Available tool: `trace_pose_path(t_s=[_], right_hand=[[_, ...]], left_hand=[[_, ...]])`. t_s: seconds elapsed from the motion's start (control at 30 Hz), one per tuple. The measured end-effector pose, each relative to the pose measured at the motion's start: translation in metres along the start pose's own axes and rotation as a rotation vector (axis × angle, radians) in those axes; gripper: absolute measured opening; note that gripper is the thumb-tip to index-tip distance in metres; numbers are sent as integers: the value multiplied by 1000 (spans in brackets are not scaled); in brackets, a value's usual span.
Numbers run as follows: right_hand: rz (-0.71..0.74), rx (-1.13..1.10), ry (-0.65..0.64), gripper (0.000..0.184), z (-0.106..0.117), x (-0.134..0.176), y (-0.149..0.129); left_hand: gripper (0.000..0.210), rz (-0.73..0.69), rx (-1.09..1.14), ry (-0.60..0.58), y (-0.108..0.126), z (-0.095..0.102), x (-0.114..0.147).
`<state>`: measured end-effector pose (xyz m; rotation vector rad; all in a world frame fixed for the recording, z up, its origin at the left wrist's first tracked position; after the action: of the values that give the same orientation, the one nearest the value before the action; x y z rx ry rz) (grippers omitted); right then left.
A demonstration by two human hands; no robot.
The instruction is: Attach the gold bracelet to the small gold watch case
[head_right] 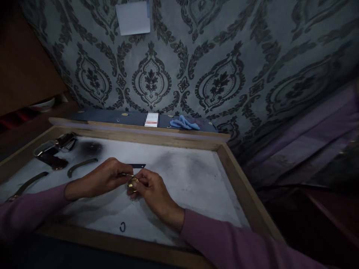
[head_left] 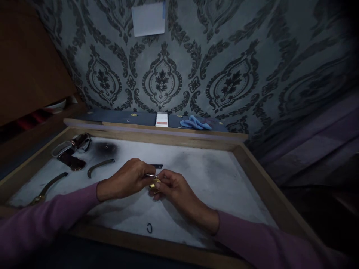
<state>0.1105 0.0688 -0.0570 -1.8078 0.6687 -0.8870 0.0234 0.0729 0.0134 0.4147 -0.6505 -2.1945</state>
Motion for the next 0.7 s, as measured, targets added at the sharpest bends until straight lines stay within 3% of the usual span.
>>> trace_pose_path(t_s=[0.23,0.7], right_hand=[[20,16,-11,22,-4,6,-6],[27,35,-74,20,-9,11,-10]], left_hand=[[20,9,259,-69,-10,-5,-3],[21,275,774,-81,-37,-22,-2]])
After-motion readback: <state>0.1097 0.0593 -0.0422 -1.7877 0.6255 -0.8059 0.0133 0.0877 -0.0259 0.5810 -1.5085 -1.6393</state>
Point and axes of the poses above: each hand's wrist, its own x-axis away from the middle knuckle, its own z-axis out of the back of the hand, y = z × x, the point moved 8 cm from there along -x, towards the middle knuckle, and after that the axes turned 9 degrees about -z, right-handed, at the moved point
